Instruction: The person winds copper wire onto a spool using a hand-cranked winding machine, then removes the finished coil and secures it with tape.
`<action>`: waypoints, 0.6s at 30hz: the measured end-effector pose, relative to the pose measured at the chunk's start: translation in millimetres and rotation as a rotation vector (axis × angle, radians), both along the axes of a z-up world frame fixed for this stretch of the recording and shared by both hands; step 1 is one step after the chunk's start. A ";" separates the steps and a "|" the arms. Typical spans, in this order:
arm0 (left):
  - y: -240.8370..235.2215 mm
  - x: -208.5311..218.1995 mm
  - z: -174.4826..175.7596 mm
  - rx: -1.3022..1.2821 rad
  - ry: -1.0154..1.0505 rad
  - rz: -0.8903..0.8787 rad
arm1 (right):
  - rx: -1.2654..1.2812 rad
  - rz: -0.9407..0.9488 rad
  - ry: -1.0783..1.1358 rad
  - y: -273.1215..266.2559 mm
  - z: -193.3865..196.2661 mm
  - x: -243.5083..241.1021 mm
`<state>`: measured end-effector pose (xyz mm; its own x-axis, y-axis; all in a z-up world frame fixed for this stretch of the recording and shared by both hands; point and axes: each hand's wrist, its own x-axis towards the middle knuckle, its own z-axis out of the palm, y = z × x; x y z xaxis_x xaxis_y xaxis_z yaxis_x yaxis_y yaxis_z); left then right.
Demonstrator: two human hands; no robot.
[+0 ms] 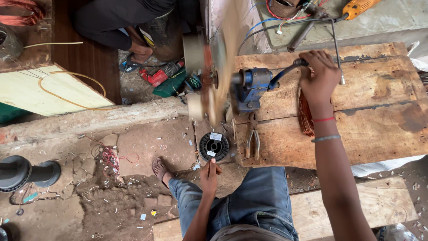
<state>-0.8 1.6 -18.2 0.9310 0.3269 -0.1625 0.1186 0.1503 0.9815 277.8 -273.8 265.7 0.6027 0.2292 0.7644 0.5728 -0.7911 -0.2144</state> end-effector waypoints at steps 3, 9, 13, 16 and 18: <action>-0.9 -0.3 -4.1 -0.029 0.022 0.030 | 0.023 -0.009 0.058 8.6 -7.6 24.3; 0.4 2.7 -7.3 -0.064 0.001 0.045 | -0.052 -0.134 0.150 22.5 -35.7 66.4; 3.0 4.3 -1.1 -0.023 0.079 0.060 | -0.063 -0.131 0.140 22.8 -76.4 83.4; 3.7 5.2 0.0 -0.007 0.087 0.067 | -0.102 -0.244 0.436 17.5 -117.2 94.2; 3.8 4.8 -0.6 0.002 0.052 0.059 | -0.339 -0.388 0.462 14.1 -143.8 100.3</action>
